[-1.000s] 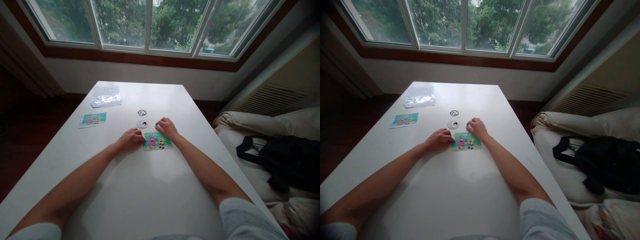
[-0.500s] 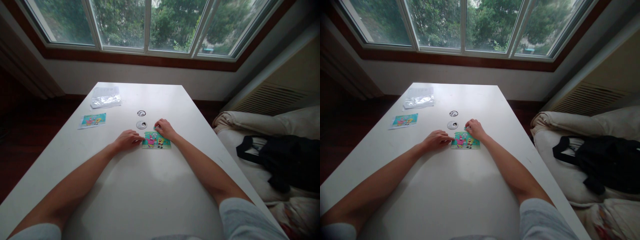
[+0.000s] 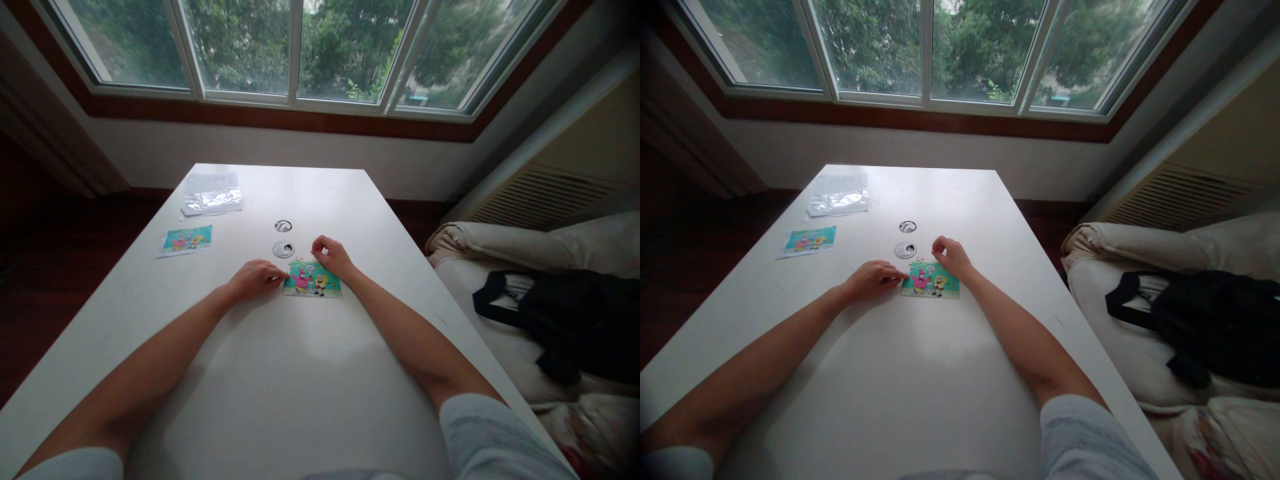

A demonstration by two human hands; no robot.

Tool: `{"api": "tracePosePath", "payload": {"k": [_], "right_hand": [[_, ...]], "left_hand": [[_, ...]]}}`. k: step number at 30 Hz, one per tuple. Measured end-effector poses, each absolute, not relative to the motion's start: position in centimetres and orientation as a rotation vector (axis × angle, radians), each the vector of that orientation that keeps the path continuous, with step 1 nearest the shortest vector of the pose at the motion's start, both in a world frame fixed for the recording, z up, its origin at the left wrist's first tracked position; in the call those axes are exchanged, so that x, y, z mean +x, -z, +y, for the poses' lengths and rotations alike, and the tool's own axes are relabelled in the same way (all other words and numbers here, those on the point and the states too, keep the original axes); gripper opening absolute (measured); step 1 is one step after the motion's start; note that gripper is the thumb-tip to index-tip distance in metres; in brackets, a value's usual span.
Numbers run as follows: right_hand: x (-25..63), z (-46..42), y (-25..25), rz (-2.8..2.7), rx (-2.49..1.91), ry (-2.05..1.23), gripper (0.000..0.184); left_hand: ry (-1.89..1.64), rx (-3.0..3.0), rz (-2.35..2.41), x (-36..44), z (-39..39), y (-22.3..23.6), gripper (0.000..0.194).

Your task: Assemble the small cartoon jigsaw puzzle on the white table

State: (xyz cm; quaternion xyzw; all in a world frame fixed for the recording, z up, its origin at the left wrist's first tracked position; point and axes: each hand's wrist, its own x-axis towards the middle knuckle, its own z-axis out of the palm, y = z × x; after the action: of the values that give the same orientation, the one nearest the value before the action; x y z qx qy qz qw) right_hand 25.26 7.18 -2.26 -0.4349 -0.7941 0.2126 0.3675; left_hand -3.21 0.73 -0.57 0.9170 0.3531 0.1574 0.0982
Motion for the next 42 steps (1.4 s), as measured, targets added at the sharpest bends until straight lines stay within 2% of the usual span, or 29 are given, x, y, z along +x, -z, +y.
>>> {"api": "tracePosePath", "payload": {"k": [8, 12, 25, 32, 42], "right_hand": [[24.1, 6.4, 2.5, -2.34, -1.096, -0.292, 0.018], [23.7, 5.9, 2.1, -2.44, -1.09, -0.22, 0.016], [23.3, 5.5, 1.7, -2.338, -1.061, -0.227, 0.016], [22.4, 4.4, 0.8, -2.573, -0.883, -0.275, 0.01], [22.7, 4.5, 1.1, -2.537, -0.894, -0.286, 0.011]], "left_hand": [[-0.554, 2.686, 1.094, -3.1, 0.7, 1.1, 0.032], [-0.51, 2.73, 1.071, -3.0, 0.7, 0.7, 0.032], [-0.587, 2.641, 1.143, -3.1, 0.7, 1.2, 0.03], [-0.729, 2.607, 1.257, -2.9, 0.9, 1.2, 0.021], [-0.691, 2.624, 1.268, -2.8, 0.9, 0.9, 0.017]]}}
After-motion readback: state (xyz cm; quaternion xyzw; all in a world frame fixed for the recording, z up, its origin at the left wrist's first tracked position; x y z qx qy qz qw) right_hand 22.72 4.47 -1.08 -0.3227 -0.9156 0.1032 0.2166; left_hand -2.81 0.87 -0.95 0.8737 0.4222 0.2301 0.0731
